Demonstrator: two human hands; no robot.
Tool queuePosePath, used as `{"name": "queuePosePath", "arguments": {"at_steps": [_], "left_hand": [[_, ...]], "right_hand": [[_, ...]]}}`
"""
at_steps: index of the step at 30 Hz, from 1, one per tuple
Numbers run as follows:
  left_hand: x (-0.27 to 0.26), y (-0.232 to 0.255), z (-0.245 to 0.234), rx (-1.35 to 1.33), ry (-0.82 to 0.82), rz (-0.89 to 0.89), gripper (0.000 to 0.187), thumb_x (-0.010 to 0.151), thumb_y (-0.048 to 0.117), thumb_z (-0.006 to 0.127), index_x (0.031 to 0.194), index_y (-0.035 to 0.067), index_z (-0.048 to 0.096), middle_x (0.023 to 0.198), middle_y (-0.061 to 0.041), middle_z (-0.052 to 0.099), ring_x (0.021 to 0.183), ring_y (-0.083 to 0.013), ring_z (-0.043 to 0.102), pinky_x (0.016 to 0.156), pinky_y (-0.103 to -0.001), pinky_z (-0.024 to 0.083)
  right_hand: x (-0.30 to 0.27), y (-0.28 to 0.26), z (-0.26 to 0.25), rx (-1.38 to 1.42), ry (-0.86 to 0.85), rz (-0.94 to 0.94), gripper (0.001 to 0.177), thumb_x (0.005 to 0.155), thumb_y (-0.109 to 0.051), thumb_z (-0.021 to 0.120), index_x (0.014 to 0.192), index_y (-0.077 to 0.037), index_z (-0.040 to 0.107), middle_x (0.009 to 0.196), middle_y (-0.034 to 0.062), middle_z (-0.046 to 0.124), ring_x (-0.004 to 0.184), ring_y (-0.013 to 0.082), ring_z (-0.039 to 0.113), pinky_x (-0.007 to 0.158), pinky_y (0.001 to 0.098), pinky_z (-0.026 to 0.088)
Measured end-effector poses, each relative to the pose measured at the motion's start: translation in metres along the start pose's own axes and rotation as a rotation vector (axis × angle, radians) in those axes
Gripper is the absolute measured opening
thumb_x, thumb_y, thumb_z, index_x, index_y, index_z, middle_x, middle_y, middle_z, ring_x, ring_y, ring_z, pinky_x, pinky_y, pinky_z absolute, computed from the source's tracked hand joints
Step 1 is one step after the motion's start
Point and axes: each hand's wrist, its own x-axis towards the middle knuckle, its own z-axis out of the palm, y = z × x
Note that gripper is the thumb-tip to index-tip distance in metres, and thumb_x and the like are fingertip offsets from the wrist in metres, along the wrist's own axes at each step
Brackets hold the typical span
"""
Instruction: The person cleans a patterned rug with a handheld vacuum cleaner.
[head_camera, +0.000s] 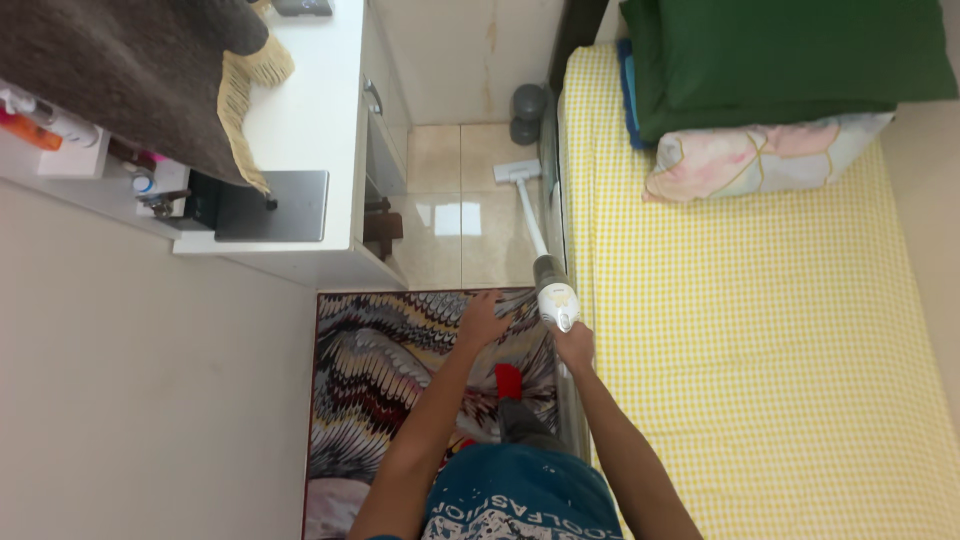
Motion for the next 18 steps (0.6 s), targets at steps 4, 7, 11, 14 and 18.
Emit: {"name": "queuePosePath", "arguments": {"at_steps": [4,7,11,14,18], "left_hand": [[0.012,0.004,-0.008,-0.025,-0.01,-0.011,0.057,0.08,0.036,0.078,0.128,0.01,0.062,0.133,-0.012,0.062,0.124,-0.0348,0.058,0.102,-0.048,0.05],[0.01,-0.001,-0.004,-0.037,-0.021,-0.042,0.056,0.081,0.036,0.077,0.13,0.012,0.063,0.135,-0.011,0.061,0.125,-0.034,0.057,0.103,-0.047,0.05],[0.011,0.0,-0.005,-0.017,-0.098,-0.122,0.061,0.078,0.032,0.075,0.134,0.014,0.061,0.141,-0.013,0.055,0.128,-0.0342,0.054,0.103,-0.048,0.049],[0.012,0.003,-0.007,-0.023,-0.073,-0.098,0.06,0.078,0.031,0.074,0.134,0.014,0.061,0.142,-0.012,0.056,0.129,-0.0343,0.053,0.104,-0.049,0.048],[0.003,-0.003,-0.003,-0.033,-0.049,-0.071,0.062,0.081,0.032,0.074,0.138,0.012,0.059,0.141,-0.013,0.057,0.129,-0.0344,0.053,0.105,-0.05,0.048]], "right_hand": [[0.027,-0.019,0.004,-0.057,0.039,-0.023,0.059,0.081,-0.051,0.078,0.093,0.006,0.073,0.089,0.0269,0.074,0.085,0.0411,0.074,0.075,0.0501,0.057],[0.04,-0.024,0.008,-0.028,0.039,-0.016,0.06,0.082,-0.051,0.077,0.093,0.008,0.073,0.091,0.0272,0.074,0.087,0.0412,0.074,0.077,0.05,0.058],[0.046,-0.03,0.01,-0.018,0.033,-0.023,0.057,0.083,-0.049,0.077,0.093,0.008,0.073,0.09,0.0271,0.074,0.086,0.0418,0.074,0.077,0.0498,0.058],[0.044,-0.028,0.01,-0.022,0.02,-0.025,0.057,0.083,-0.048,0.077,0.094,0.007,0.073,0.09,0.0277,0.074,0.087,0.0421,0.074,0.077,0.05,0.058],[0.024,-0.015,0.012,-0.014,0.027,-0.047,0.057,0.084,-0.047,0.076,0.094,0.01,0.072,0.091,0.0273,0.074,0.086,0.0414,0.075,0.076,0.0507,0.058]]}}
